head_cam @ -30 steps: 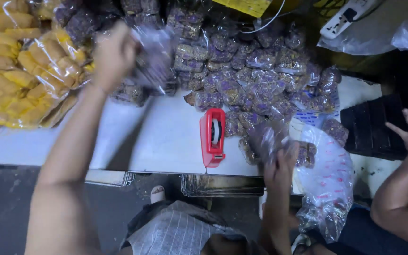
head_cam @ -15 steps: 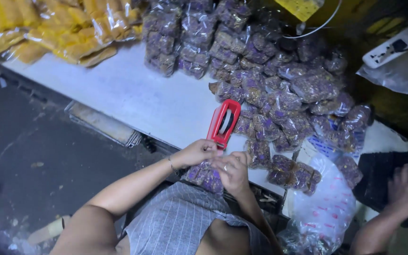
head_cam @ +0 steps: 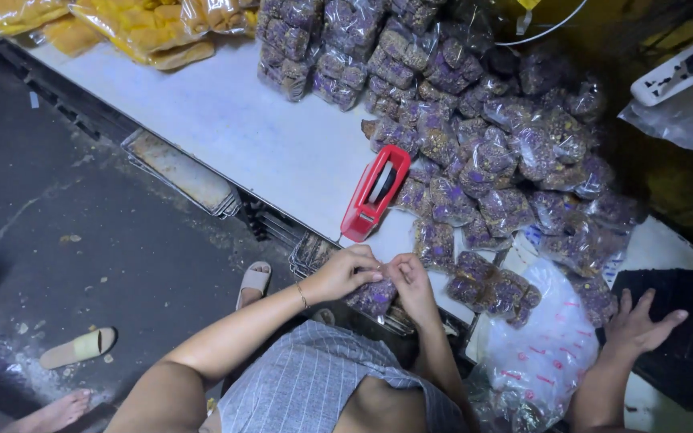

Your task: Sealing small plastic bags filled with cookies using a manual tape dispenser

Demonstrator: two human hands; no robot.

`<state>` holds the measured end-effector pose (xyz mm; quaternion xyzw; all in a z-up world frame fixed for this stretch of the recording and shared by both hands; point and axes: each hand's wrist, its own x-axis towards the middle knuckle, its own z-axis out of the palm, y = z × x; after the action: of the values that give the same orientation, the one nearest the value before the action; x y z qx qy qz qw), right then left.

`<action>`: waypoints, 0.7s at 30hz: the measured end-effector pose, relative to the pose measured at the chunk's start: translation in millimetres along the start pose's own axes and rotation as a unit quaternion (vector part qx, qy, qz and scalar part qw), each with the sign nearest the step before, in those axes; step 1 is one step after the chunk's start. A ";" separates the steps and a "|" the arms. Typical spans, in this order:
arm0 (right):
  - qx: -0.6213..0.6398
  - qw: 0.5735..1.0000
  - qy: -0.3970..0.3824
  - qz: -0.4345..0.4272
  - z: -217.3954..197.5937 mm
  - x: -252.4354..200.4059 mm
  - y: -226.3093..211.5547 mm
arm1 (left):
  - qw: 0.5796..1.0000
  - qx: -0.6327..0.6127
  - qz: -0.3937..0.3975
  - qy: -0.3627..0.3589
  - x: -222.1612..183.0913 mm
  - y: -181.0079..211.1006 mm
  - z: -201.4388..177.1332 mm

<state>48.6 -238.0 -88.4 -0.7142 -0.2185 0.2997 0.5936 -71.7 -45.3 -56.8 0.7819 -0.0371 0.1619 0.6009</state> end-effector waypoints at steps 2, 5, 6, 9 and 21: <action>-0.013 1.000 0.004 -0.019 -13.6 -13.3 -12.5 | 0.997 -0.033 -0.054 -0.049 1.7 -1.3 7.3; -0.063 0.994 0.006 -0.087 -26.1 -30.2 -30.7 | 0.993 -0.080 -0.067 -0.058 22.6 -12.1 16.7; -0.062 0.994 0.007 -0.087 -23.5 -27.4 -33.2 | 0.993 -0.079 -0.066 -0.059 29.1 -12.7 18.9; -0.178 0.952 0.097 -0.230 -21.7 -22.4 -23.3 | 0.994 -0.076 -0.060 -0.049 39.3 -7.5 27.2; -0.285 0.902 0.206 -0.249 7.8 -4.5 22.0 | 0.989 0.124 0.048 0.066 16.5 -70.5 78.7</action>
<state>39.0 -239.8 -110.0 -0.8214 -0.3378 -0.0869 0.4514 -21.9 -98.5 -135.0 0.8351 -0.0143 0.2455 0.4920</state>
